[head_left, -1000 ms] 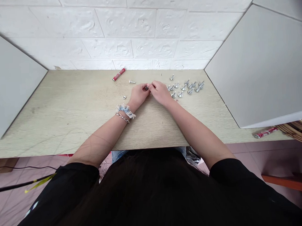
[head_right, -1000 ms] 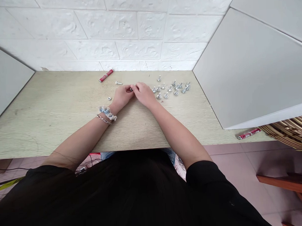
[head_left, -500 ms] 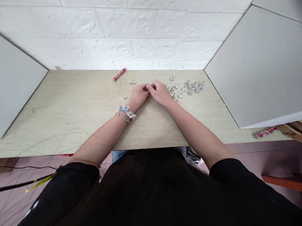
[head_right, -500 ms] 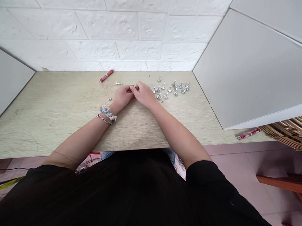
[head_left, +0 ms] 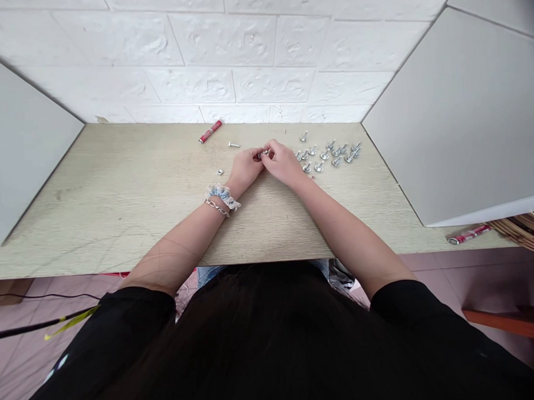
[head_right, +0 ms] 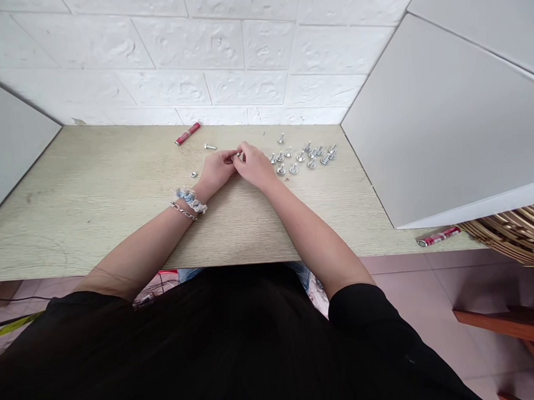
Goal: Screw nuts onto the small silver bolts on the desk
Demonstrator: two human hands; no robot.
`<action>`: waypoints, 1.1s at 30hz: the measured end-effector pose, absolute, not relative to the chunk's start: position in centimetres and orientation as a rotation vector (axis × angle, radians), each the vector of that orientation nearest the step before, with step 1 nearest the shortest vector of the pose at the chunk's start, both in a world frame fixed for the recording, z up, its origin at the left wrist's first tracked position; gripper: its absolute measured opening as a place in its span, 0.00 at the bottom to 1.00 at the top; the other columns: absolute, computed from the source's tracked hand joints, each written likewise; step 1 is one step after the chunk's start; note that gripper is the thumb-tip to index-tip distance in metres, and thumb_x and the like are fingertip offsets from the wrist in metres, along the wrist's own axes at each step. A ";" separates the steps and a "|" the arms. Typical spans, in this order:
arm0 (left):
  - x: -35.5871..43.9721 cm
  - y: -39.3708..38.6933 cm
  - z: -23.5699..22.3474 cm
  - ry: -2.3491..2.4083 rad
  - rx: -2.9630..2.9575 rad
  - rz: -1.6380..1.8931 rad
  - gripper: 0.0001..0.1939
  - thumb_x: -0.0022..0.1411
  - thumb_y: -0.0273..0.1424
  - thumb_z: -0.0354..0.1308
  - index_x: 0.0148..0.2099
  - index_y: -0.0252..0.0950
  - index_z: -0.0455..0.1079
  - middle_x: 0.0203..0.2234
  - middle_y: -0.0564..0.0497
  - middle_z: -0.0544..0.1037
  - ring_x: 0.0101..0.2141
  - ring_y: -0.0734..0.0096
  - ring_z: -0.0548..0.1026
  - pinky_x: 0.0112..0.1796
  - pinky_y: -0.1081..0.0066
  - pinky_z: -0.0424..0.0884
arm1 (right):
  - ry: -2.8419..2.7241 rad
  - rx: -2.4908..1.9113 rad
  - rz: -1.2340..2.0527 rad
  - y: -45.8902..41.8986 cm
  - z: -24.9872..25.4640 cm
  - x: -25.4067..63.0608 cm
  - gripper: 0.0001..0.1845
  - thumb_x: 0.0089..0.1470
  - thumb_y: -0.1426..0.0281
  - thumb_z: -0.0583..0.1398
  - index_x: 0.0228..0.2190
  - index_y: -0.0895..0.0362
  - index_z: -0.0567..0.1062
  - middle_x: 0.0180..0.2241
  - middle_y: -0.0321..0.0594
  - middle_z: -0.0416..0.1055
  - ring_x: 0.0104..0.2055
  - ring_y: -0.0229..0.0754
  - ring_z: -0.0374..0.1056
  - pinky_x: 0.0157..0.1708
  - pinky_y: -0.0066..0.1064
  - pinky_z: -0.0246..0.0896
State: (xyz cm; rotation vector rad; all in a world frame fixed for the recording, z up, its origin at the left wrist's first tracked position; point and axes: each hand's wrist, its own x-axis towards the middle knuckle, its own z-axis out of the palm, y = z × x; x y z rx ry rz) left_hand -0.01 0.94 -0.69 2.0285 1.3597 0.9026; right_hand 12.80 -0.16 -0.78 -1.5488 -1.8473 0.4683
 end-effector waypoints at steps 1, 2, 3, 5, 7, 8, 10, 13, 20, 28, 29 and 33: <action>0.0 0.9 -0.7 1.365 2.026 0.903 0.13 0.56 0.27 0.52 0.38 0.32 0.76 0.29 0.50 0.79 0.31 0.70 0.70 0.36 0.71 0.64 | -1.854 -1.540 0.469 -0.2 -0.8 12.8 0.03 0.54 0.69 0.53 0.32 0.53 0.66 0.32 0.38 0.69 0.37 0.43 0.64 0.40 0.36 0.57; 0.0 0.9 -0.7 1.363 2.027 0.903 0.13 0.56 0.27 0.51 0.38 0.32 0.77 0.29 0.50 0.79 0.32 0.69 0.70 0.36 0.72 0.64 | -1.858 -1.538 0.467 -0.1 -0.8 12.8 0.03 0.54 0.69 0.53 0.31 0.54 0.66 0.32 0.39 0.69 0.37 0.43 0.64 0.40 0.36 0.57; 0.0 0.9 -0.7 1.357 2.034 0.903 0.13 0.56 0.27 0.51 0.38 0.32 0.77 0.29 0.50 0.79 0.32 0.69 0.71 0.36 0.72 0.64 | -1.860 -1.541 0.462 -0.1 -0.8 12.8 0.04 0.54 0.68 0.53 0.30 0.54 0.66 0.32 0.39 0.69 0.37 0.43 0.63 0.40 0.36 0.57; 0.0 0.9 -0.7 1.346 2.046 0.899 0.13 0.57 0.27 0.50 0.35 0.32 0.76 0.28 0.49 0.79 0.31 0.70 0.70 0.35 0.72 0.64 | -1.855 -1.557 0.450 -0.1 -0.8 12.8 0.08 0.56 0.65 0.53 0.27 0.54 0.64 0.32 0.40 0.68 0.36 0.43 0.63 0.40 0.36 0.57; 0.0 0.8 -0.6 1.348 2.047 0.897 0.13 0.58 0.27 0.50 0.34 0.32 0.76 0.27 0.49 0.78 0.30 0.70 0.70 0.34 0.72 0.64 | -1.845 -1.565 0.446 -0.1 -0.8 12.8 0.10 0.57 0.62 0.52 0.27 0.54 0.64 0.32 0.40 0.68 0.36 0.43 0.62 0.39 0.36 0.57; 0.0 0.8 -0.6 1.349 2.045 0.898 0.12 0.58 0.27 0.50 0.35 0.32 0.76 0.28 0.49 0.78 0.31 0.69 0.70 0.35 0.71 0.64 | -1.840 -1.563 0.449 -0.1 -0.8 12.8 0.09 0.56 0.62 0.53 0.28 0.54 0.64 0.32 0.39 0.69 0.36 0.43 0.63 0.39 0.36 0.57; 0.0 0.8 -0.5 1.354 2.034 0.902 0.13 0.57 0.27 0.51 0.37 0.32 0.77 0.29 0.49 0.79 0.31 0.69 0.71 0.35 0.71 0.65 | -1.840 -1.552 0.465 0.0 -0.9 12.8 0.06 0.55 0.65 0.53 0.31 0.54 0.65 0.33 0.39 0.69 0.36 0.43 0.63 0.39 0.35 0.57; 0.1 0.7 -0.5 1.356 2.028 0.907 0.13 0.57 0.27 0.52 0.39 0.32 0.77 0.31 0.49 0.80 0.32 0.68 0.72 0.36 0.71 0.65 | -1.857 -1.539 0.480 -0.1 -1.0 12.9 0.04 0.55 0.68 0.53 0.32 0.54 0.66 0.33 0.39 0.70 0.36 0.43 0.64 0.39 0.36 0.57; 0.0 0.8 -0.7 1.385 2.034 0.903 0.12 0.59 0.29 0.52 0.36 0.31 0.77 0.30 0.46 0.80 0.32 0.68 0.72 0.36 0.70 0.66 | -1.859 -1.550 0.499 -0.3 -0.7 12.8 0.14 0.59 0.58 0.50 0.31 0.54 0.67 0.35 0.41 0.72 0.37 0.44 0.65 0.39 0.36 0.58; 0.1 0.8 -0.7 1.361 2.050 0.890 0.14 0.57 0.27 0.51 0.40 0.32 0.77 0.33 0.48 0.80 0.34 0.68 0.73 0.37 0.71 0.67 | -1.861 -1.579 0.502 -0.1 -0.9 12.8 0.07 0.56 0.67 0.51 0.33 0.54 0.69 0.36 0.41 0.73 0.38 0.45 0.66 0.40 0.37 0.58; 0.1 0.8 -0.7 1.365 2.062 0.885 0.13 0.58 0.27 0.51 0.39 0.32 0.77 0.33 0.47 0.80 0.33 0.68 0.73 0.37 0.70 0.66 | -1.858 -1.574 0.499 -0.1 -0.9 12.8 0.08 0.56 0.65 0.51 0.33 0.54 0.69 0.36 0.41 0.73 0.38 0.45 0.66 0.40 0.37 0.58; 0.1 0.9 -0.8 1.371 2.084 0.874 0.13 0.58 0.27 0.51 0.39 0.31 0.77 0.33 0.46 0.80 0.33 0.68 0.73 0.37 0.70 0.66 | -1.851 -1.567 0.496 -0.1 -1.0 12.8 0.10 0.57 0.62 0.52 0.32 0.54 0.68 0.36 0.41 0.74 0.38 0.46 0.66 0.39 0.37 0.58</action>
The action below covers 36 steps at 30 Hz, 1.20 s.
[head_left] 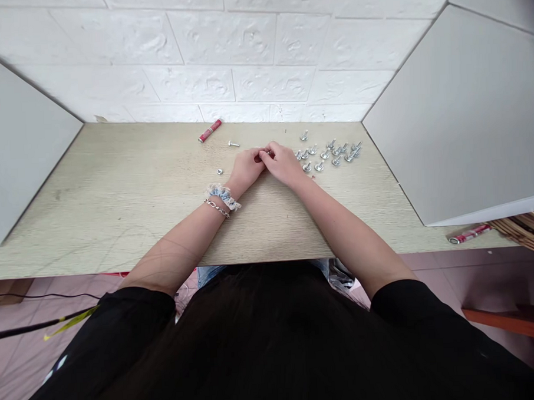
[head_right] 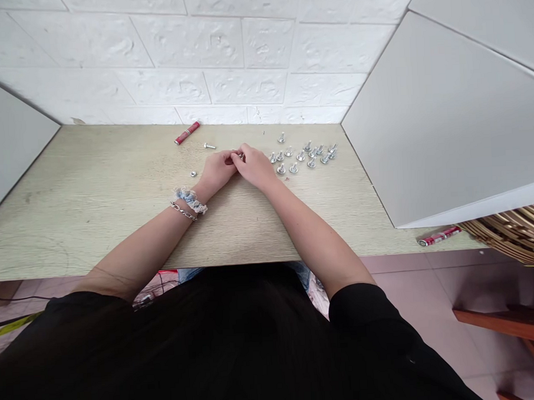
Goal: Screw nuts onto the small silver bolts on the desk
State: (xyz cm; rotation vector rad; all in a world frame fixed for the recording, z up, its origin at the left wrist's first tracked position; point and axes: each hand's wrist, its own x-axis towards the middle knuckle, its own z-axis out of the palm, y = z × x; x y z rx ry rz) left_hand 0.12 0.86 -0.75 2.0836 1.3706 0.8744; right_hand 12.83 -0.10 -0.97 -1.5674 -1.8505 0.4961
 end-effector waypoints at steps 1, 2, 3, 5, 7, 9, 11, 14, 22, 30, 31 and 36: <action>0.1 0.8 -0.7 1.368 2.084 0.875 0.13 0.58 0.26 0.51 0.39 0.32 0.77 0.33 0.46 0.80 0.33 0.68 0.73 0.37 0.70 0.66 | -1.850 -1.574 0.498 -0.1 -1.0 12.8 0.09 0.57 0.63 0.52 0.33 0.54 0.68 0.36 0.41 0.74 0.38 0.45 0.66 0.39 0.37 0.58; 0.1 0.8 -0.7 1.363 2.083 0.874 0.13 0.58 0.26 0.51 0.40 0.32 0.77 0.33 0.46 0.80 0.34 0.68 0.73 0.37 0.70 0.66 | -1.851 -1.583 0.499 -0.1 -1.0 12.8 0.07 0.56 0.64 0.52 0.33 0.54 0.68 0.36 0.41 0.74 0.38 0.45 0.66 0.38 0.37 0.58; 0.1 0.8 -0.7 1.359 2.081 0.873 0.13 0.58 0.26 0.51 0.40 0.33 0.77 0.33 0.47 0.80 0.34 0.68 0.73 0.37 0.70 0.66 | -1.851 -1.590 0.499 -0.1 -1.0 12.8 0.07 0.56 0.66 0.52 0.33 0.53 0.68 0.35 0.41 0.73 0.37 0.45 0.66 0.38 0.37 0.58; 0.1 0.8 -0.7 1.357 2.076 0.870 0.13 0.58 0.26 0.51 0.40 0.33 0.76 0.33 0.47 0.80 0.33 0.68 0.73 0.37 0.70 0.66 | -1.853 -1.596 0.495 -0.1 -1.0 12.8 0.06 0.56 0.66 0.52 0.33 0.54 0.68 0.35 0.40 0.73 0.37 0.45 0.66 0.38 0.37 0.58; 0.1 0.8 -0.6 1.369 2.071 0.865 0.11 0.58 0.27 0.52 0.38 0.32 0.76 0.32 0.47 0.80 0.33 0.68 0.72 0.36 0.70 0.65 | -1.851 -1.596 0.489 -0.1 -1.0 12.8 0.08 0.58 0.64 0.51 0.32 0.54 0.68 0.35 0.41 0.73 0.37 0.45 0.66 0.38 0.36 0.58; 0.2 0.8 -0.6 1.387 2.069 0.864 0.11 0.59 0.27 0.52 0.36 0.32 0.76 0.31 0.47 0.80 0.32 0.68 0.72 0.36 0.70 0.65 | -1.852 -1.598 0.483 -0.1 -1.0 12.8 0.10 0.59 0.63 0.51 0.32 0.54 0.68 0.35 0.41 0.73 0.38 0.45 0.66 0.38 0.36 0.57; 0.2 0.8 -0.6 1.391 2.075 0.863 0.11 0.58 0.27 0.52 0.36 0.32 0.76 0.31 0.47 0.80 0.32 0.68 0.72 0.36 0.70 0.65 | -1.856 -1.603 0.475 0.0 -1.0 12.8 0.10 0.59 0.63 0.51 0.33 0.54 0.68 0.35 0.41 0.73 0.38 0.45 0.66 0.38 0.36 0.57; 0.2 0.8 -0.6 1.382 2.089 0.858 0.12 0.58 0.26 0.52 0.38 0.32 0.76 0.33 0.47 0.80 0.33 0.68 0.72 0.37 0.70 0.66 | -1.867 -1.603 0.467 0.0 -1.1 12.8 0.09 0.58 0.63 0.51 0.33 0.54 0.68 0.36 0.41 0.73 0.38 0.45 0.66 0.38 0.36 0.57; 0.1 0.7 -0.5 1.376 2.085 0.856 0.14 0.58 0.25 0.51 0.41 0.31 0.77 0.34 0.46 0.80 0.34 0.67 0.73 0.38 0.70 0.66 | -1.879 -1.608 0.497 -0.3 -0.8 12.7 0.08 0.57 0.63 0.52 0.33 0.53 0.67 0.36 0.41 0.73 0.37 0.46 0.66 0.38 0.37 0.58; 0.1 0.7 -0.6 1.366 2.082 0.860 0.14 0.58 0.26 0.52 0.42 0.32 0.77 0.35 0.47 0.81 0.36 0.66 0.74 0.39 0.70 0.67 | -1.891 -1.656 0.468 -0.3 -0.7 12.8 0.07 0.57 0.66 0.50 0.33 0.54 0.67 0.36 0.42 0.73 0.39 0.47 0.66 0.39 0.37 0.58; 0.1 0.7 -0.6 1.364 2.086 0.860 0.14 0.58 0.26 0.51 0.42 0.33 0.77 0.36 0.47 0.81 0.36 0.66 0.74 0.40 0.70 0.67 | -1.888 -1.660 0.469 -0.3 -0.7 12.8 0.09 0.57 0.64 0.50 0.33 0.54 0.67 0.35 0.42 0.73 0.39 0.47 0.66 0.39 0.37 0.58; 0.1 0.8 -0.7 1.368 2.092 0.845 0.15 0.58 0.26 0.51 0.42 0.32 0.77 0.36 0.46 0.81 0.36 0.66 0.75 0.40 0.69 0.68 | -1.889 -1.672 0.466 -0.4 -0.5 12.7 0.09 0.56 0.64 0.51 0.35 0.54 0.67 0.35 0.41 0.73 0.38 0.47 0.66 0.37 0.36 0.58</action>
